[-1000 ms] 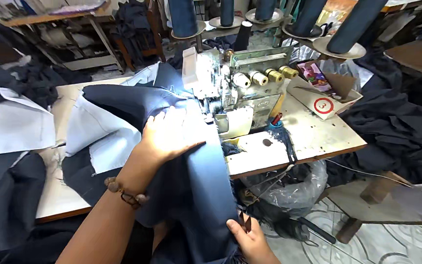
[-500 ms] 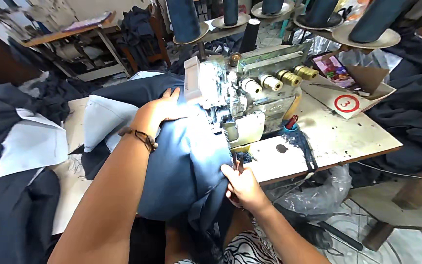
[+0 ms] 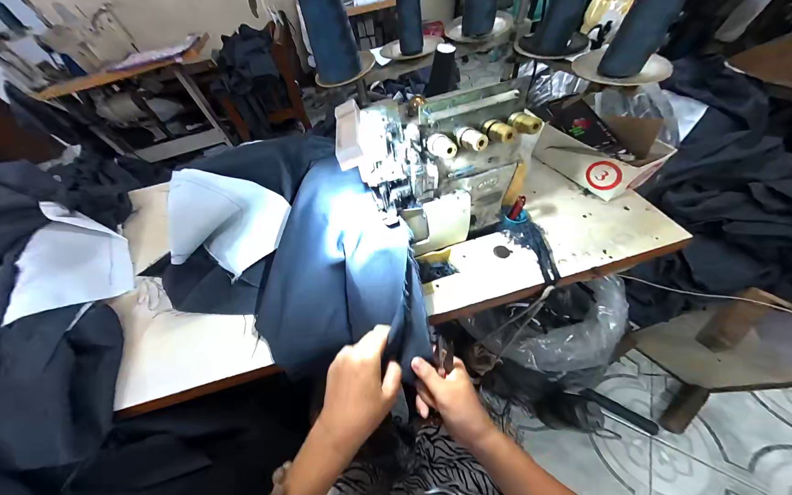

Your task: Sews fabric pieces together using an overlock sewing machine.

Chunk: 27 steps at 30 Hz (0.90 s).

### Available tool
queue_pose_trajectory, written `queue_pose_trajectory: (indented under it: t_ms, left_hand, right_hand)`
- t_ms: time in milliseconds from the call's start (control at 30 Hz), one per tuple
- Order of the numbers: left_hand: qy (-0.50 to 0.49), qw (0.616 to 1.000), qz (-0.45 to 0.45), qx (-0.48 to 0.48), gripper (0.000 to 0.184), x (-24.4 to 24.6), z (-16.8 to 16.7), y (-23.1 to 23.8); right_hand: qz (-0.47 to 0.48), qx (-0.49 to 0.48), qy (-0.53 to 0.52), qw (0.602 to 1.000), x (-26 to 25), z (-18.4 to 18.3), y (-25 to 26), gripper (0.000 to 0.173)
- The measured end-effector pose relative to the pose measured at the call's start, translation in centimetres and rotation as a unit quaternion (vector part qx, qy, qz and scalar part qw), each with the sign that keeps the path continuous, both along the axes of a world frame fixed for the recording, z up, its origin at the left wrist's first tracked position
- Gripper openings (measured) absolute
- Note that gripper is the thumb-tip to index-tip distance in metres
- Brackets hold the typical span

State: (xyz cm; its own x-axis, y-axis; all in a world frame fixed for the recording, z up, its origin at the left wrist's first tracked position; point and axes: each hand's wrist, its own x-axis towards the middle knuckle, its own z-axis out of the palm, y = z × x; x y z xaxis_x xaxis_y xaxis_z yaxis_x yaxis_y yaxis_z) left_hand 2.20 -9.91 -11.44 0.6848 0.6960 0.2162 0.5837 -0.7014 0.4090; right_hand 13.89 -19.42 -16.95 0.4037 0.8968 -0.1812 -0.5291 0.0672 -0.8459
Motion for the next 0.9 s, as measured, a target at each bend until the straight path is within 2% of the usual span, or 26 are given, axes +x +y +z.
queue_pose_trajectory:
  t_ms: [67, 133, 233, 267, 333, 367, 400, 500, 533, 633, 767, 833, 900]
  left_hand:
    - [0.07, 0.988, 0.051, -0.124, 0.028, -2.5, -2.1, -1.1]
    - [0.081, 0.977, 0.083, -0.178, 0.027, -4.9, -3.5, -0.6]
    - [-0.053, 0.986, 0.058, -0.145, 0.027, -6.4, -2.7, -0.3]
    - [-0.094, 0.985, 0.05, -0.132, 0.035, -5.9, -2.0, -0.5]
    - [-0.125, 0.984, 0.063, -0.11, 0.073, -3.4, -0.6, -1.0]
    - [-0.114, 0.986, 0.079, -0.092, 0.086, -2.0, -0.2, -1.1]
    - [-0.099, 0.988, 0.096, -0.066, 0.087, -0.7, -0.1, -1.1]
    - [-0.088, 0.989, 0.115, 0.012, 0.042, 0.7, -0.4, -0.6]
    - [-0.09, 0.989, 0.114, 0.019, 0.035, 0.3, -0.6, -0.4]
    - [-0.093, 0.99, 0.102, 0.002, 0.032, -3.5, -3.1, -0.3]
    - [-0.047, 0.986, 0.12, -0.105, 0.028, -9.8, -7.5, -1.8]
    - [-0.021, 0.979, 0.155, -0.133, 0.026, -12.7, -7.4, -2.7]
    - [-0.026, 0.973, 0.197, -0.118, 0.031, -15.2, -4.6, -3.6]
  right_hand:
    - [0.029, -0.044, 0.004, 0.999, -1.1, -1.5, -2.5, 0.004]
    - [0.05, -0.075, 0.01, 0.996, -1.6, -2.0, -4.7, 0.003]
    - [0.058, -0.064, 0.003, 0.996, -1.8, -1.9, -6.6, 0.002]
    - [0.058, -0.057, 0.0, 0.997, -2.0, -1.6, -7.0, 0.002]
    - [0.066, -0.042, -0.017, 0.997, -2.4, -0.9, -7.2, 0.001]
    - [0.074, -0.032, -0.029, 0.996, -2.6, -0.5, -7.2, 0.001]
    - [0.08, -0.022, -0.042, 0.996, -2.9, -0.1, -7.3, 0.001]
    - [0.094, 0.001, -0.058, 0.994, -2.9, 0.6, -7.8, 0.004]
    - [0.095, 0.004, -0.058, 0.994, -2.7, 0.7, -8.1, 0.004]
    - [0.09, -0.002, -0.046, 0.995, -1.7, 0.7, -9.2, 0.005]
    - [0.095, -0.01, -0.024, 0.995, -1.0, 0.0, -9.3, 0.006]
    - [0.1, -0.006, -0.025, 0.995, -1.1, -0.3, -9.1, 0.007]
    - [0.11, 0.007, -0.037, 0.993, -1.3, -0.5, -9.1, 0.011]
